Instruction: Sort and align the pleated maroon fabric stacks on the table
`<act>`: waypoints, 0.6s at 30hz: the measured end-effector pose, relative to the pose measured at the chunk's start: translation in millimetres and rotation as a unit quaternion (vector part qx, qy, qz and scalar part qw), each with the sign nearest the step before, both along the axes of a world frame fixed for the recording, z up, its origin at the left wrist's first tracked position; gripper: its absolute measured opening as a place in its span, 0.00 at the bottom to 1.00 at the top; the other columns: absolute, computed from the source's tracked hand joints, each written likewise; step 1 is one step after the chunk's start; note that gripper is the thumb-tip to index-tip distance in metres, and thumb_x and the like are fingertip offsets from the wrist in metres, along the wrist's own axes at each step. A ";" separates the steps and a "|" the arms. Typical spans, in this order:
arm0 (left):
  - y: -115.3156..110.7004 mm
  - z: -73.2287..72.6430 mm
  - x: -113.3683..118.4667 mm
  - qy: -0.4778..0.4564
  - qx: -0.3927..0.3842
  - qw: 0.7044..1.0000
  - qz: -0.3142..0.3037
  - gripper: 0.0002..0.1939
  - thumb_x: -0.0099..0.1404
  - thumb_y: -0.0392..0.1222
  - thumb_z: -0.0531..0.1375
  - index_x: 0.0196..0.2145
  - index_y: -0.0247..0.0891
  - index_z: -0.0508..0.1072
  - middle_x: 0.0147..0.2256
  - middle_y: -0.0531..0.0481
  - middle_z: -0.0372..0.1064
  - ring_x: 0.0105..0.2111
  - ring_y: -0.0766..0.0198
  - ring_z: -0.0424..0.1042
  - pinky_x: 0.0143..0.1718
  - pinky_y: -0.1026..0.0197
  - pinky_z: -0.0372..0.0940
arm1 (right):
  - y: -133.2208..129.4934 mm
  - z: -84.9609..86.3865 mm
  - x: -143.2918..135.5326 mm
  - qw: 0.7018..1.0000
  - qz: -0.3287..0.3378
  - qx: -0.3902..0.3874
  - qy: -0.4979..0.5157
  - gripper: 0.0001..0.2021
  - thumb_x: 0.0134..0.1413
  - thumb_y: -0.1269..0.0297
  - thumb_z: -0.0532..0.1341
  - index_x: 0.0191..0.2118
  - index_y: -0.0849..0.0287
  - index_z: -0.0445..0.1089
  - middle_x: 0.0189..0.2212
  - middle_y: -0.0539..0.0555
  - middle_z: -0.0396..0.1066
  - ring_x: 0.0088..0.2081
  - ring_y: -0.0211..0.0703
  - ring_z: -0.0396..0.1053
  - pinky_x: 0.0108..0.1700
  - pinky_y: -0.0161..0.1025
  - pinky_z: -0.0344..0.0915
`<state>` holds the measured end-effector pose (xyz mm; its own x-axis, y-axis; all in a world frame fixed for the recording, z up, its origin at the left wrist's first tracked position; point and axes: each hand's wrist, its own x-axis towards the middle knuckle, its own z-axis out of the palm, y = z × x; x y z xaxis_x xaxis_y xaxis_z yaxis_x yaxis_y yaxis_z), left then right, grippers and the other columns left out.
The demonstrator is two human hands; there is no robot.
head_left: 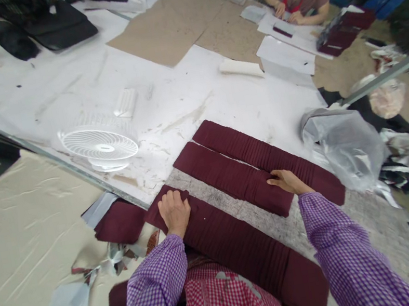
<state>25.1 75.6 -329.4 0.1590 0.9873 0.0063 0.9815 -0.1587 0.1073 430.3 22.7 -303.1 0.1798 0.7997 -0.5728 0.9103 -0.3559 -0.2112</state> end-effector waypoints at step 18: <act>-1.2 1.0 0.7 0.003 -0.004 1.000 0.006 0.06 0.60 0.42 0.55 0.34 0.39 0.66 0.35 0.42 0.67 0.39 0.49 0.64 0.39 0.51 0.56 | -5.3 9.9 -28.1 0.994 -0.013 0.012 -0.108 0.13 0.61 0.58 0.57 0.46 0.60 0.68 0.41 0.54 0.71 0.39 0.42 0.71 0.42 0.45 0.69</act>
